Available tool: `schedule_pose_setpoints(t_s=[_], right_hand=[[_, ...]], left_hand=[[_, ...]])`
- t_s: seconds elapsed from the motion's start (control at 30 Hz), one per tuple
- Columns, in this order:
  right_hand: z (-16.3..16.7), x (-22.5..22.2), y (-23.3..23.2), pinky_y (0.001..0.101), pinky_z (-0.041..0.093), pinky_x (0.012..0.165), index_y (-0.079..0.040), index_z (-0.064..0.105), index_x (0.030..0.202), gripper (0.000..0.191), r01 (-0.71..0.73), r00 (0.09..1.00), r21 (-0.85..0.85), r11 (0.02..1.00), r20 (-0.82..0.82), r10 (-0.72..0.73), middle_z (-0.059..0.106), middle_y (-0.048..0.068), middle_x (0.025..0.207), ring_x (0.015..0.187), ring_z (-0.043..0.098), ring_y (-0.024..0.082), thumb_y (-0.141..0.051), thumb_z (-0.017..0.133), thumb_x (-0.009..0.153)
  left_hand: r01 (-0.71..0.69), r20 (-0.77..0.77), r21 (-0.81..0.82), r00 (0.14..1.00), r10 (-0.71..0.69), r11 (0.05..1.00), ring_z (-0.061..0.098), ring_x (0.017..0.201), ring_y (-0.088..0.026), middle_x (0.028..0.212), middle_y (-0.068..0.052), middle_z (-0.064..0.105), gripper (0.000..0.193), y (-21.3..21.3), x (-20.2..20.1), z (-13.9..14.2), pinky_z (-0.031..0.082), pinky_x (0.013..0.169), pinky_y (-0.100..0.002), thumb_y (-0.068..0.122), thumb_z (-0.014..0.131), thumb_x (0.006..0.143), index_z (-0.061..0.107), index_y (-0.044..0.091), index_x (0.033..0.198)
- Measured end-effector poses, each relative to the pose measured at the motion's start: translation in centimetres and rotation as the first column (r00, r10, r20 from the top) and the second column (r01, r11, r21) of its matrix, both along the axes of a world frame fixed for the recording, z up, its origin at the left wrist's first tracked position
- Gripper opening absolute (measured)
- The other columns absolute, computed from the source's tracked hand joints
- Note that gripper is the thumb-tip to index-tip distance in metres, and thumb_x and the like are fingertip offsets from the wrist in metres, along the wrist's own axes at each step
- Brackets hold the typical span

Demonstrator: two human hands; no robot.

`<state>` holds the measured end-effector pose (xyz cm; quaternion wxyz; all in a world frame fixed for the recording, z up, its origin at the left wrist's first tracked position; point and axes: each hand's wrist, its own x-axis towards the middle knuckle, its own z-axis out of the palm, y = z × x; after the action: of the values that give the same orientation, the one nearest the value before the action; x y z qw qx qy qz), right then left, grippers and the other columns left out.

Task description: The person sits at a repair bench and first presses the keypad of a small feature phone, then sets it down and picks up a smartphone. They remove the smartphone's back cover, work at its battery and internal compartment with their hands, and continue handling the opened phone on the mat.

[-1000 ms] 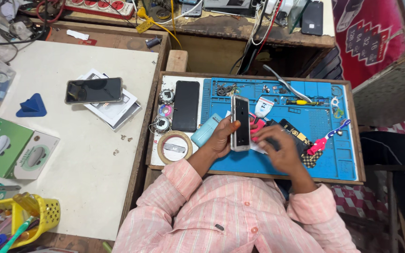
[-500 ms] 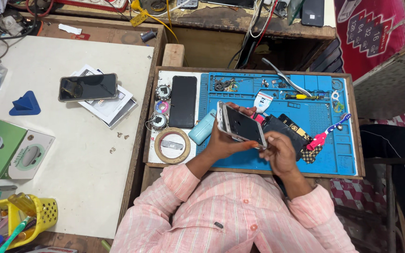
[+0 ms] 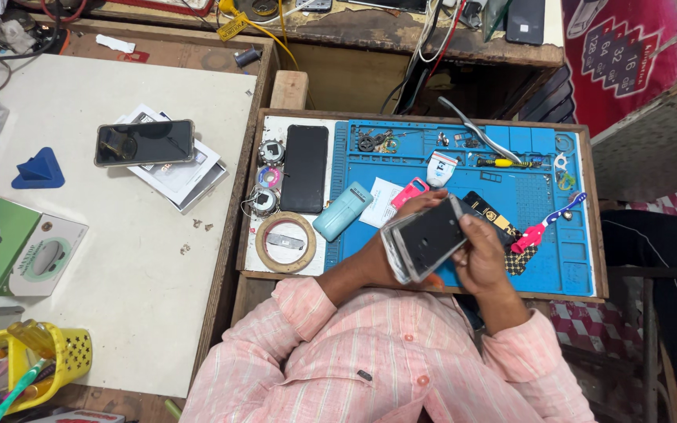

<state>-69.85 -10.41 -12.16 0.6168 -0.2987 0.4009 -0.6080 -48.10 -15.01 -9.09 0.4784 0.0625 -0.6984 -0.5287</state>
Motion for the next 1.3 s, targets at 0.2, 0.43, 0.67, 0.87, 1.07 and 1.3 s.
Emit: schedule_pose_setpoints(t_s=[0.2,0.43,0.67,0.87,1.07,1.3], right_hand=[[0.3,-3.0,0.0,0.0176,0.031,0.046,-0.003,0.066,0.100,0.029,-0.009,0.999,-0.062,0.998,-0.050,0.006,0.066,-0.001,0.079,0.055,0.047,0.001,-0.031,0.059,0.106],[0.1,-4.9,-0.3,0.0198,0.033,0.048,-0.006,0.062,0.089,0.028,-0.107,0.937,-0.166,0.980,-0.345,0.044,0.058,-0.004,0.071,0.056,0.045,0.002,-0.026,0.064,0.108],[3.7,-1.8,-1.7,0.0278,0.042,0.051,-0.001,0.069,0.087,0.019,-0.139,0.387,-0.305,0.942,-0.892,-0.232,0.062,0.004,0.069,0.056,0.056,0.012,-0.018,0.070,0.096],[6.0,-0.2,-1.7,0.0374,0.046,0.058,-0.005,0.070,0.089,0.014,-0.274,0.110,-0.457,0.846,-0.889,-0.444,0.062,0.011,0.076,0.065,0.062,0.029,-0.015,0.068,0.098],[4.7,-0.3,-1.7,0.0370,0.047,0.061,-0.006,0.070,0.090,0.012,-0.185,0.096,-0.571,0.800,-0.821,-0.563,0.067,0.011,0.082,0.068,0.064,0.028,-0.011,0.065,0.100],[3.7,-1.4,-1.8,0.0303,0.048,0.059,-0.002,0.073,0.098,0.016,-0.017,0.241,-0.538,0.843,-0.820,-0.518,0.069,0.011,0.084,0.067,0.066,0.018,0.002,0.059,0.092]], left_hand=[[0.445,-0.072,0.168,0.895,-0.439,0.880,0.000,0.167,-0.026,0.178,-0.009,-0.002,0.150,0.1,0.8,1.2,0.012,0.136,-0.042,0.092,0.062,0.066,-0.014,0.014,0.168],[0.751,-0.593,0.637,0.623,-0.510,0.177,0.047,0.138,-0.046,0.158,-0.023,0.038,0.112,0.4,-1.5,-3.1,0.040,0.113,-0.059,0.088,0.036,0.090,0.007,0.016,0.170],[0.833,-0.820,0.506,0.385,-0.424,-0.223,0.066,0.116,-0.051,0.143,-0.038,0.048,0.076,-0.8,-2.1,-6.8,0.061,0.091,-0.058,0.065,0.035,0.113,0.033,0.006,0.161],[0.830,-0.802,0.532,0.432,-0.413,-0.166,0.066,0.115,-0.051,0.146,-0.037,0.049,0.073,-1.5,-1.8,-6.5,0.063,0.085,-0.055,0.061,0.035,0.113,0.034,0.008,0.163],[0.822,-0.771,0.561,0.477,-0.421,-0.097,0.067,0.116,-0.049,0.145,-0.036,0.051,0.071,-1.7,-1.9,-6.8,0.063,0.086,-0.053,0.057,0.036,0.115,0.036,0.005,0.163],[0.771,-0.709,0.637,0.586,-0.393,0.000,0.069,0.113,-0.043,0.132,-0.031,0.060,0.078,-2.0,-1.5,-7.2,0.064,0.086,-0.051,0.057,0.041,0.111,0.037,-0.005,0.159]])
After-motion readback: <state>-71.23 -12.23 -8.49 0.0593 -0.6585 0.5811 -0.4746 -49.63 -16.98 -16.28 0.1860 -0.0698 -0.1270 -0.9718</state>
